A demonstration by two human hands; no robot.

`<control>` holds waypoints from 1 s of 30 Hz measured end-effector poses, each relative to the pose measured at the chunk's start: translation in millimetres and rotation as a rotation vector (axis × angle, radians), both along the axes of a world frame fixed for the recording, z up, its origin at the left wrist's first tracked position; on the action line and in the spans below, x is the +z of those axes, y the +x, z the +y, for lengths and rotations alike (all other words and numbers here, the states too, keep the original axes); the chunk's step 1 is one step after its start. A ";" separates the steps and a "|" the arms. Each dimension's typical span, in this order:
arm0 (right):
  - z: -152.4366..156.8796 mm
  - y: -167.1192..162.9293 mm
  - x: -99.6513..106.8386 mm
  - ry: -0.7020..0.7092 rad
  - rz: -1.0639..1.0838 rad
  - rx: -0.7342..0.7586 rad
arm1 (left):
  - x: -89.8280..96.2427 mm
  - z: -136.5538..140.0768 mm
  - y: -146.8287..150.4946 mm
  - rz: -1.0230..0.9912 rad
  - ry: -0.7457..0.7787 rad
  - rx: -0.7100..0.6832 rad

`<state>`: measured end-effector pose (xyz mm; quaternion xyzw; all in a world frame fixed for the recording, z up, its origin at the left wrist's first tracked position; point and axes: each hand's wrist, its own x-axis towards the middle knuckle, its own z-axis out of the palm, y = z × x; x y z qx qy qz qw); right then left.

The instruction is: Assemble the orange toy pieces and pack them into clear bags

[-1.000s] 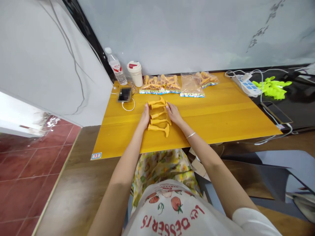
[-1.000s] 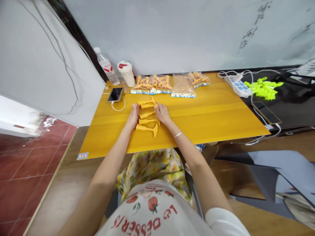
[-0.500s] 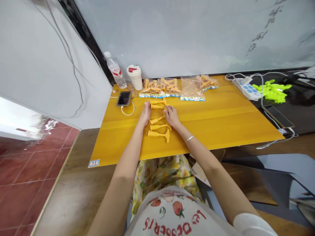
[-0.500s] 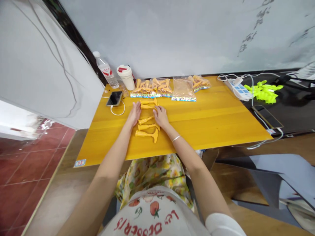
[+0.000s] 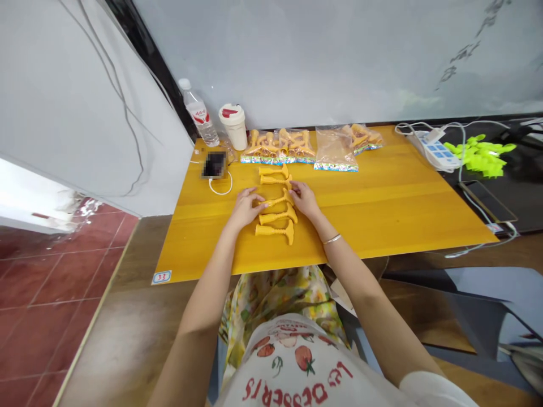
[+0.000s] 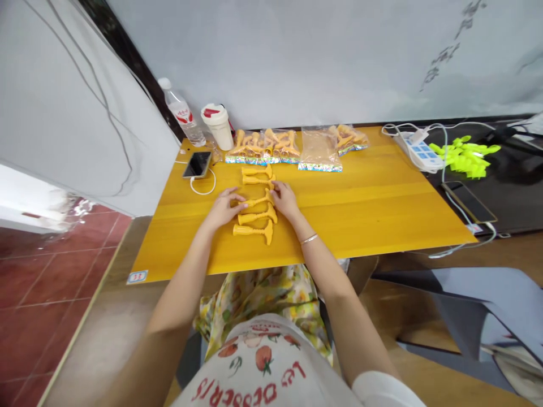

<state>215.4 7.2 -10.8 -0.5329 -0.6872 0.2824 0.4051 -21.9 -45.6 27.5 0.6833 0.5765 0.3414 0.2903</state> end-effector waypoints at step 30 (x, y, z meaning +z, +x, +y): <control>-37.3 -30.7 5.6 -0.018 -0.465 0.126 | -37.1 -20.0 52.7 -0.260 -0.012 0.078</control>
